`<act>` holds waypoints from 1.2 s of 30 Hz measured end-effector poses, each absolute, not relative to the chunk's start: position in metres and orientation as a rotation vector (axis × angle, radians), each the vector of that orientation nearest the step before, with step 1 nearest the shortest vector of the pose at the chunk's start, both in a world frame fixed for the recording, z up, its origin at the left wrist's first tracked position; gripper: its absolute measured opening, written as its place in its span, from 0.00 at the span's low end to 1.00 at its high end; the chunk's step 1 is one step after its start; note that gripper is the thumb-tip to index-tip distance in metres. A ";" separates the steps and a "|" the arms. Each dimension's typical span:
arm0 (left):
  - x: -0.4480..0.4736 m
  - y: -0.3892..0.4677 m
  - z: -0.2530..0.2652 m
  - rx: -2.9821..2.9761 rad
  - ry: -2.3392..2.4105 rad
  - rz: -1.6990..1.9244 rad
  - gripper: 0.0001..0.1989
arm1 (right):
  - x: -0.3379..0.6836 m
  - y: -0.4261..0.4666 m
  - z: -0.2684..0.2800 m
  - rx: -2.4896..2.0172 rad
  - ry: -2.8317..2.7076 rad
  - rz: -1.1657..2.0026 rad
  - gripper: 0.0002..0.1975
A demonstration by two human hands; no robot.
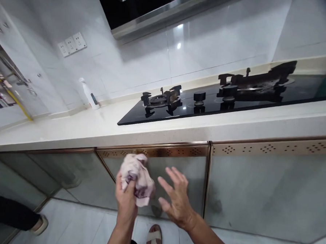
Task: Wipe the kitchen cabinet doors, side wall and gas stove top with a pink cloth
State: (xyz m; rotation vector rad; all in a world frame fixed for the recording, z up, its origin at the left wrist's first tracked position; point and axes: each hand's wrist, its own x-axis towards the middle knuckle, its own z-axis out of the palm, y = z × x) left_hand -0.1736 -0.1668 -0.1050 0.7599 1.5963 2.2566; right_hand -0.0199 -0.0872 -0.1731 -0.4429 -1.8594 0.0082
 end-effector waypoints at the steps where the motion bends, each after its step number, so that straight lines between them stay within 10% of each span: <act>1: -0.184 -0.160 -0.103 0.836 1.754 2.376 0.32 | -0.016 -0.083 -0.172 -0.530 -1.762 -0.036 0.30; 8: -0.203 -0.101 -0.119 1.565 2.743 2.124 0.34 | 0.001 -0.033 -0.178 -0.928 -1.530 -0.288 0.34; 18: -0.147 -0.102 -0.219 2.609 2.388 1.397 0.21 | 0.003 0.008 -0.216 -0.887 -1.513 -0.381 0.35; 30: -0.303 -0.124 -0.119 1.167 2.839 2.151 0.38 | -0.014 0.009 -0.213 -0.903 -1.410 -0.356 0.35; 36: -0.224 -0.105 -0.185 1.115 2.877 2.005 0.36 | -0.016 0.010 -0.214 -0.910 -1.399 -0.341 0.33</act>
